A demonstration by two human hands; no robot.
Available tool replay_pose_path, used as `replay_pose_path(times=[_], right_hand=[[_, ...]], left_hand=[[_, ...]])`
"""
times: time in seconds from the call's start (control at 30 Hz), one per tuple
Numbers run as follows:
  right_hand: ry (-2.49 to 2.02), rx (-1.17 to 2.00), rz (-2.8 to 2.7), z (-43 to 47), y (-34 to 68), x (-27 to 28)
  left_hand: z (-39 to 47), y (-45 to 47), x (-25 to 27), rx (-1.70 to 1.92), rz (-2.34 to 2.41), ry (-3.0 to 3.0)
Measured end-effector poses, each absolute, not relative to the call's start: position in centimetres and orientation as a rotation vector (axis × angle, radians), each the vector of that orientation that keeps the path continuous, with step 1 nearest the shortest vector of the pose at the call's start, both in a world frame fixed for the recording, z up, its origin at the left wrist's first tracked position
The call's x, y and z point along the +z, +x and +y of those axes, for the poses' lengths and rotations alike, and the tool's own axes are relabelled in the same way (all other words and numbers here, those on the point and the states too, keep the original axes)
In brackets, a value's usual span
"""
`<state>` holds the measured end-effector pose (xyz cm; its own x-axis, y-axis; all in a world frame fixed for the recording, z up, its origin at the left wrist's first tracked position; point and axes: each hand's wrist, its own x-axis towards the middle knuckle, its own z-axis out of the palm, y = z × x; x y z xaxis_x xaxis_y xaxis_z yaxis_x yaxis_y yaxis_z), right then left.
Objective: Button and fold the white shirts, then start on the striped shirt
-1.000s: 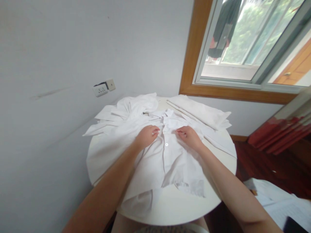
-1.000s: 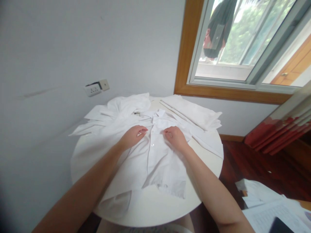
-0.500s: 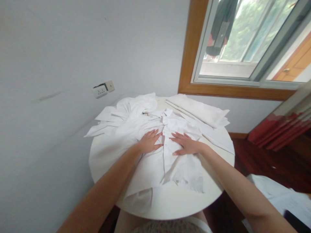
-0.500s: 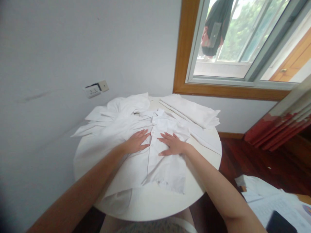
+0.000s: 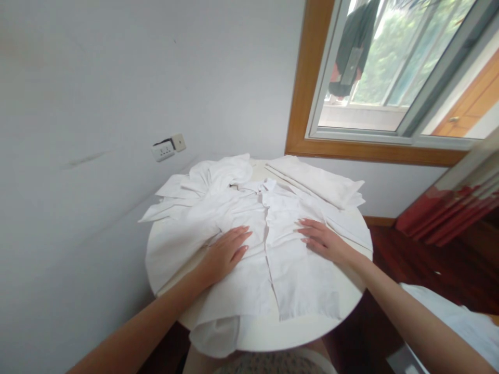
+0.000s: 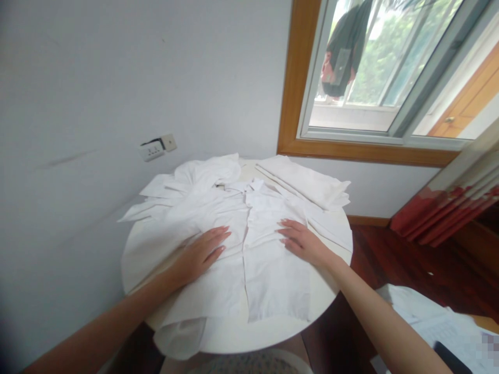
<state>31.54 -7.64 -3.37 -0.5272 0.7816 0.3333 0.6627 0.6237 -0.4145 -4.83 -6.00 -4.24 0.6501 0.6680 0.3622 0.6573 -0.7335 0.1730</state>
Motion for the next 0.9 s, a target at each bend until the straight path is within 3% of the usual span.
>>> replay_pose_path(times=[0.27, 0.53, 0.73, 0.9], right_hand=[[-1.471, 0.14, -2.467, -9.6, 33.3, -4.6], [-1.462, 0.464, -2.498, -10.2, 38.8, -2.7], [-1.403, 0.444, -2.42, -8.2, 33.7, 0.3], [-1.378, 0.351, -2.556, -6.0, 27.8, -0.8]], left_hand=[[-8.0, -4.7, -4.2, 0.346, 1.162, 2.846], [-12.5, -5.3, -2.7, 0.426, 1.095, 2.818], [-14.5, -4.9, -2.7, 0.219, 0.949, 2.813], [-15.3, -4.8, -1.7, 0.161, 0.915, 2.786]])
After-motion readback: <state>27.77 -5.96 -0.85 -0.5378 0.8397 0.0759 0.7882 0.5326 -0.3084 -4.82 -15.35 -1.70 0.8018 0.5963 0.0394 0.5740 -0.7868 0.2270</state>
